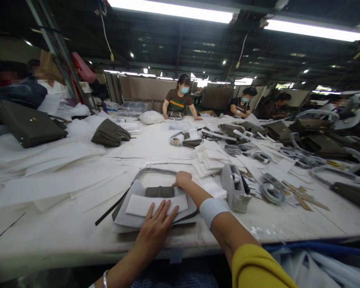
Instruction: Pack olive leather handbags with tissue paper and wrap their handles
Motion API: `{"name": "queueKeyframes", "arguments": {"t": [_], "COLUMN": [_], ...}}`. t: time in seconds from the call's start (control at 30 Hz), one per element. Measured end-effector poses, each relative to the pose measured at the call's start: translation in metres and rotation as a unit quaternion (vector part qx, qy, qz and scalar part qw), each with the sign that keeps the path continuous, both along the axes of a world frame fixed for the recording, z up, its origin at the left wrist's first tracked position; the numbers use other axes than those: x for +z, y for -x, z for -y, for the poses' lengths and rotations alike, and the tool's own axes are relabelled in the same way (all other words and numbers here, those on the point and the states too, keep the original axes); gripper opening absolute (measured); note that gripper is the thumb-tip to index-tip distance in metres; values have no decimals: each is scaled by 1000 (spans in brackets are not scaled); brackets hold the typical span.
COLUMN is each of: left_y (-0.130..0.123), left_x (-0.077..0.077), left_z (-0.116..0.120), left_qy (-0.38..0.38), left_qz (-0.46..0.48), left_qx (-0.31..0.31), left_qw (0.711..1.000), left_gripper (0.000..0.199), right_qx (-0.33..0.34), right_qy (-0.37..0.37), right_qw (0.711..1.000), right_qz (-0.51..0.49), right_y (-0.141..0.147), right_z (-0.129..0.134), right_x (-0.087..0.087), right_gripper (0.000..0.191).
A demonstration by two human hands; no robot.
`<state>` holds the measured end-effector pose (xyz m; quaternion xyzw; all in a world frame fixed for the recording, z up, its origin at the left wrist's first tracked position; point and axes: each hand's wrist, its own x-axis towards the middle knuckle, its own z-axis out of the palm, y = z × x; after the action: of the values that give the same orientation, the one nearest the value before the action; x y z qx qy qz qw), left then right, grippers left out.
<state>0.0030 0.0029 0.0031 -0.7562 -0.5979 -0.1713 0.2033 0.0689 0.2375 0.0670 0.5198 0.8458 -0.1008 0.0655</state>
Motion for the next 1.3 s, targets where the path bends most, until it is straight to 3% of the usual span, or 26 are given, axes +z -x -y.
{"name": "queueKeyframes", "arguments": {"t": [0.07, 0.2, 0.43, 0.7, 0.87, 1.03, 1.17, 1.3], "left_y": [0, 1, 1, 1, 1, 1, 1, 0], "left_x": [-1, -3, -1, 2, -1, -1, 0, 1], "left_z": [-1, -1, 0, 1, 0, -1, -1, 0], "left_qy": [-1, -3, 8, 17, 13, 17, 14, 13], "left_qz": [6, 9, 18, 30, 30, 28, 29, 32], "left_qx": [-1, -5, -8, -9, -8, -10, -7, -12], "left_qw": [1000, 1000, 1000, 999, 999, 999, 999, 999], "left_gripper": [61, 61, 62, 59, 59, 59, 59, 59], "right_qx": [-5, 1, -10, 10, 0, 2, 45, 143], "right_qy": [21, 75, 112, 132, 93, 28, 10, 17], "right_qw": [1000, 996, 970, 911, 885, 861, 855, 869], "right_qz": [-4, -42, -217, -392, -455, -508, -517, -473], "right_y": [-2, -10, -30, -33, -24, -20, -39, -78], "right_z": [-3, -7, -12, -25, -38, -46, -19, 47], "right_x": [-1, -3, -9, -11, -13, 8, 36, 39], "right_gripper": [58, 32, 17, 29, 32, 31, 29, 21]}}
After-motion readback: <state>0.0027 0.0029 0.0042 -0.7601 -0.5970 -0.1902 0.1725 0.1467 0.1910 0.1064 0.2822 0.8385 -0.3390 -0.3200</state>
